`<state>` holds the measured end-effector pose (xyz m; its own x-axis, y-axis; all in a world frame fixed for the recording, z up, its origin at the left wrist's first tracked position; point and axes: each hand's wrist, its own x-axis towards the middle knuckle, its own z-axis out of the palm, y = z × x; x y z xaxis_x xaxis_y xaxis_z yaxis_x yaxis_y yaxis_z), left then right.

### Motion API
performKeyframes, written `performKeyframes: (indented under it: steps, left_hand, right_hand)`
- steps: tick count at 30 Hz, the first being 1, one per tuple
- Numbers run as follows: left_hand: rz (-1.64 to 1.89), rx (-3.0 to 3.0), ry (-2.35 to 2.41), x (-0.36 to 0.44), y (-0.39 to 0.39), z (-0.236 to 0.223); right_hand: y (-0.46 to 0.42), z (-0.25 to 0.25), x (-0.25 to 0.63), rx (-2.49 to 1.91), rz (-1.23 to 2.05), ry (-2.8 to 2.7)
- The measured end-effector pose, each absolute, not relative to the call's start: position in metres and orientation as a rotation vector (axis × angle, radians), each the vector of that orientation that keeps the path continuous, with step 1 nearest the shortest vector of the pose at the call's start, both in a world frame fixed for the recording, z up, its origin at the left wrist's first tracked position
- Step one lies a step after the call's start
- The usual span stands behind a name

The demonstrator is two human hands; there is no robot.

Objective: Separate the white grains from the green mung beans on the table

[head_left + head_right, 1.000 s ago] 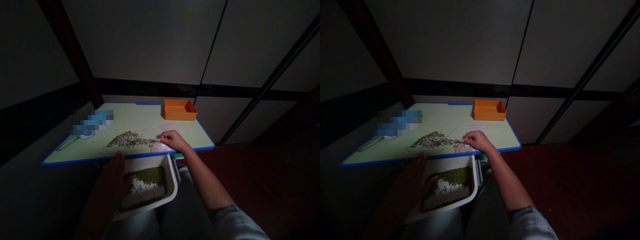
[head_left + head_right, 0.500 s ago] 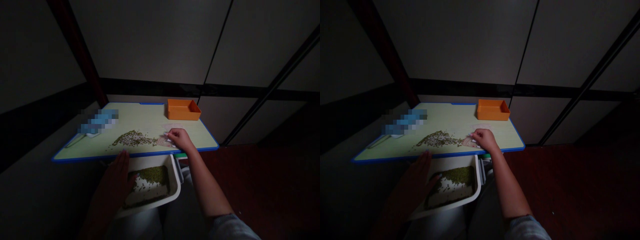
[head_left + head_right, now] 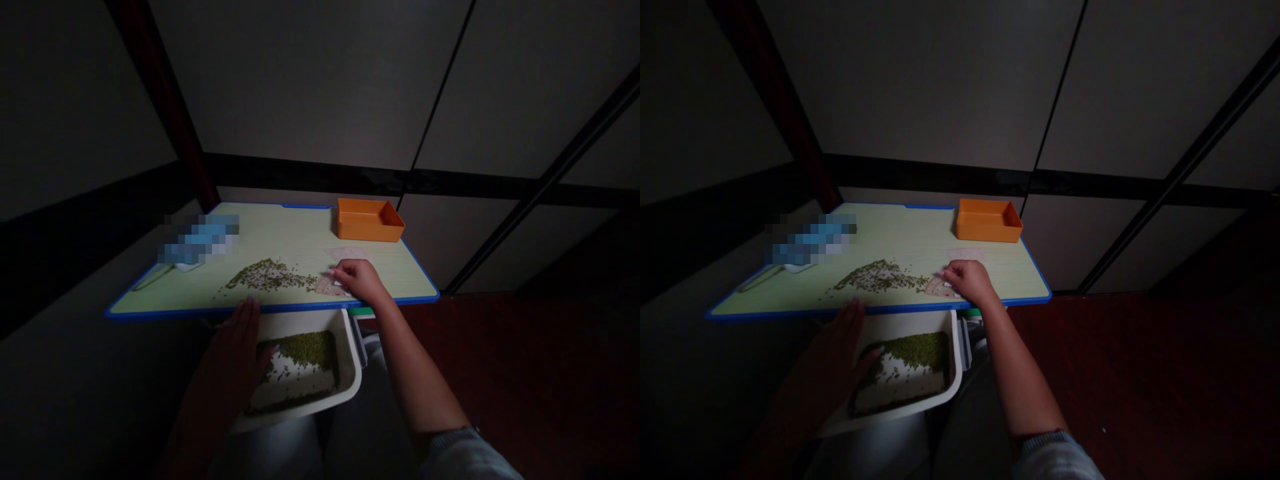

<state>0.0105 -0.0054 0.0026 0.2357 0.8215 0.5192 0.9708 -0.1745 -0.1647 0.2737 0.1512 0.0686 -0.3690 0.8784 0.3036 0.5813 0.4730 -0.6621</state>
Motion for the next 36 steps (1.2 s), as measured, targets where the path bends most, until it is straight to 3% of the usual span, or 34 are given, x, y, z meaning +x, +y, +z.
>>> performKeyframes:
  steps: [17, 27, 36]
  left_hand:
    - [-0.435, -2.058, -1.652, 0.011, -0.005, 0.003]
    - [-0.488, -2.097, -1.633, 0.006, -0.002, 0.001]
    - [-0.521, -2.093, -1.596, 0.001, 0.002, -0.005]
  right_hand:
    - [0.154, 0.075, 0.265, -1.293, 0.290, -2.207]
    - [0.150, 0.079, 0.266, -1.174, 0.462, -2.200]
    - [0.153, 0.081, 0.263, -1.307, 0.128, -2.318]
